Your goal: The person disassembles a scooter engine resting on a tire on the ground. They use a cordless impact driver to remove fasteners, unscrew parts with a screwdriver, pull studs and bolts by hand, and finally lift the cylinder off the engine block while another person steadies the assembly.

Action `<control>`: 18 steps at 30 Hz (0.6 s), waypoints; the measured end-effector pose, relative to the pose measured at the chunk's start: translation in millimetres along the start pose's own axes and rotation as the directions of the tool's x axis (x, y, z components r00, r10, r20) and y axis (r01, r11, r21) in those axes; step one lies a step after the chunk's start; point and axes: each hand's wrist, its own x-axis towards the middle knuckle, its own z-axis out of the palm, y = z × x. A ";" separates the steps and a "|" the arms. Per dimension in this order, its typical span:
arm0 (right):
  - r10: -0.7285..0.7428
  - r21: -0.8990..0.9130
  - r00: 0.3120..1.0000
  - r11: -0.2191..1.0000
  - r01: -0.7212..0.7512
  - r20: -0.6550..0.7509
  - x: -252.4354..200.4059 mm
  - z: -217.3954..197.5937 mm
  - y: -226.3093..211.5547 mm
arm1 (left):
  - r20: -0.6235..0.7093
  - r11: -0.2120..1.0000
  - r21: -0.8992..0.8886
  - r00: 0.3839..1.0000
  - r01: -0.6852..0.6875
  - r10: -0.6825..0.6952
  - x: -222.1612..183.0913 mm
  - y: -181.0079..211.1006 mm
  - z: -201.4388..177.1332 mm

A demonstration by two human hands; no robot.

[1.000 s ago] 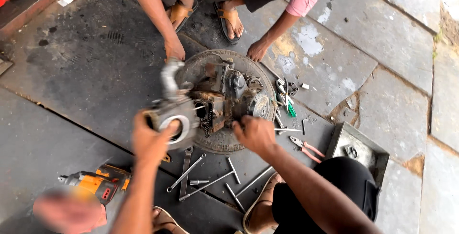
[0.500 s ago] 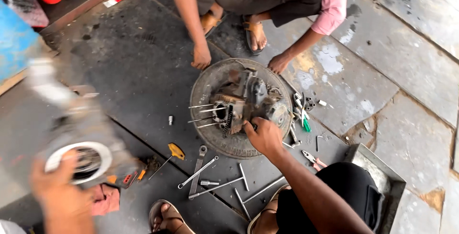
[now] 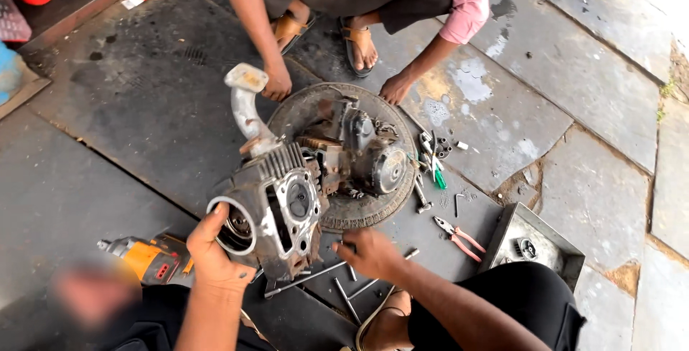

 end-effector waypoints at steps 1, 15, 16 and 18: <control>-0.072 -0.029 0.997 0.997 0.073 0.034 -3.3 3.7 1.8 | 0.042 0.998 -0.064 0.999 0.005 -0.002 2.1 -4.7 7.5; -0.154 -0.208 0.897 0.943 0.258 0.414 -12.0 57.3 29.2 | 0.000 0.995 -0.094 0.999 0.036 -0.036 26.8 -32.2 3.4; -0.111 -0.214 0.884 0.950 0.229 0.455 -10.7 58.2 27.3 | -0.007 0.995 -0.094 0.999 0.041 -0.042 27.0 -33.2 0.4; -0.066 -0.221 0.866 0.955 0.199 0.496 -8.4 56.7 22.3 | -0.014 0.994 -0.095 0.999 0.048 -0.049 27.2 -34.1 -2.4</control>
